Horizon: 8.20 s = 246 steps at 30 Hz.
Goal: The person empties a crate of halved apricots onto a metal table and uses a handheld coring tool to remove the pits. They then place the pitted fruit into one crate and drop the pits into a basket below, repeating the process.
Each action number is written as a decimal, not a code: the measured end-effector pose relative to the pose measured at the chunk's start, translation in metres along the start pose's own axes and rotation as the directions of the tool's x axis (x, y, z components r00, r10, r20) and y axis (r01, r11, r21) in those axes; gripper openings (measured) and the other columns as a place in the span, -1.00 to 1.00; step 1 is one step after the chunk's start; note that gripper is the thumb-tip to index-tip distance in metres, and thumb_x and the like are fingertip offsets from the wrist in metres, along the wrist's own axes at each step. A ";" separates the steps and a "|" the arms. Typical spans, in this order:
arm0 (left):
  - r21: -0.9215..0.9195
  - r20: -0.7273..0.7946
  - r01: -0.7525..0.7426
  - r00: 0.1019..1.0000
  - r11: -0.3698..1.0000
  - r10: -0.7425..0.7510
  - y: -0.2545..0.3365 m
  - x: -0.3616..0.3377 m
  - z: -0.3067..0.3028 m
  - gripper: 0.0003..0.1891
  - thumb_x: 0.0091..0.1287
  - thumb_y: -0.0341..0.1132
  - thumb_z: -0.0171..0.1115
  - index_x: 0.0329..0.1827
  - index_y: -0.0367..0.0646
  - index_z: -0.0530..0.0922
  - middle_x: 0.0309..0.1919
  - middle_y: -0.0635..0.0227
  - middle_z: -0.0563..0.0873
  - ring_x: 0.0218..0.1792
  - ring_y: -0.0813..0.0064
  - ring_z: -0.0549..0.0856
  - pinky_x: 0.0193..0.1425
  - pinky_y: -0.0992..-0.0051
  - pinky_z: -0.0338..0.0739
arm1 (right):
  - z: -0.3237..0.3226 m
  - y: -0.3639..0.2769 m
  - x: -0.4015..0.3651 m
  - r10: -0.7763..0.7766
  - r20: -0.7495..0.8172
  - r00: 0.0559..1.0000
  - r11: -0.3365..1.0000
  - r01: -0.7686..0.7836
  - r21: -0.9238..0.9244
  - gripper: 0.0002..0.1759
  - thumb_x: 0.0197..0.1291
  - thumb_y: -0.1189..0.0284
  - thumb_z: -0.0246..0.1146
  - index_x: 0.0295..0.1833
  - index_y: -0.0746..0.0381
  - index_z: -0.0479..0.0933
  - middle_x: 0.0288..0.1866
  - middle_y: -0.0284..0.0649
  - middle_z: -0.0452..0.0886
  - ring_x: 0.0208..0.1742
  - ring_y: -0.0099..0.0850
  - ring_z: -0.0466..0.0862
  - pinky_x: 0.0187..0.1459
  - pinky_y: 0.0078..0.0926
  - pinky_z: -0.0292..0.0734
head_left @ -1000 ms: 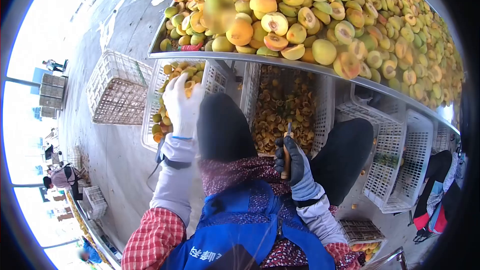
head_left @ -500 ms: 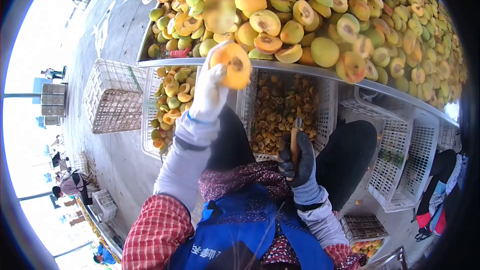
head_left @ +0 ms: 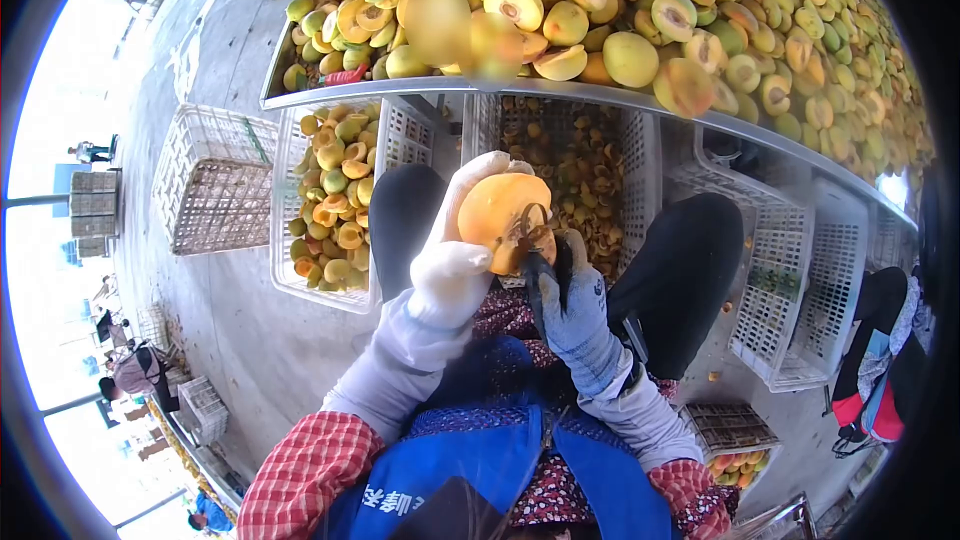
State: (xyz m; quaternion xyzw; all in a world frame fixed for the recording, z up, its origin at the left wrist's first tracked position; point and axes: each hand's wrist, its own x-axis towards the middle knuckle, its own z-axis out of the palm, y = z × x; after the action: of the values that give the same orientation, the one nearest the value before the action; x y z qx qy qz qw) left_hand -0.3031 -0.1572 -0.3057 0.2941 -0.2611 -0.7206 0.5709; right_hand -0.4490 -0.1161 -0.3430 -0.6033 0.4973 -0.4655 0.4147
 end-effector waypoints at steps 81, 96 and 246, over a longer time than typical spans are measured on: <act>0.209 -0.365 -0.082 0.918 0.975 0.156 0.005 -0.057 -0.001 -0.57 0.46 -0.19 0.11 0.29 -0.20 0.35 0.04 0.27 0.56 0.06 0.48 0.58 0.21 0.47 0.47 | 0.004 -0.053 -0.003 -0.203 0.239 0.950 0.873 0.286 -0.396 -0.67 0.24 0.41 0.26 0.05 0.32 0.43 -0.30 0.03 0.60 -0.31 0.03 0.66 -0.32 -0.19 0.57; 0.209 -0.273 -0.125 0.945 0.970 0.181 -0.007 -0.053 -0.006 -0.50 0.54 -0.02 0.00 0.34 -0.21 0.34 0.08 0.19 0.59 0.09 0.40 0.61 0.24 0.40 0.47 | -0.003 -0.037 -0.026 0.091 0.187 0.978 0.981 -0.121 0.154 -0.66 0.40 0.23 0.18 0.03 0.30 0.50 -0.50 -0.15 0.54 -0.60 -0.26 0.56 -0.53 -0.41 0.44; 0.948 0.077 0.078 0.885 -0.309 0.459 0.084 0.239 -0.021 -0.41 0.17 0.20 0.32 -0.04 -0.19 0.62 -0.20 0.05 0.74 -0.10 0.11 0.73 -0.06 0.26 0.60 | 0.022 0.047 0.068 0.478 0.080 0.875 0.741 -0.451 0.497 -0.69 0.43 0.52 0.08 0.25 0.24 0.42 -0.40 -0.44 0.49 -0.56 -0.72 0.43 -0.60 -0.71 0.30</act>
State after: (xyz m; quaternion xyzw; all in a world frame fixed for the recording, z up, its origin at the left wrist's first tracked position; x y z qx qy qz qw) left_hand -0.2735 -0.4094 -0.2908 0.6952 -0.6699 -0.0523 0.2553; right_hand -0.4326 -0.1898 -0.3828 -0.3190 0.5042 -0.4759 0.6461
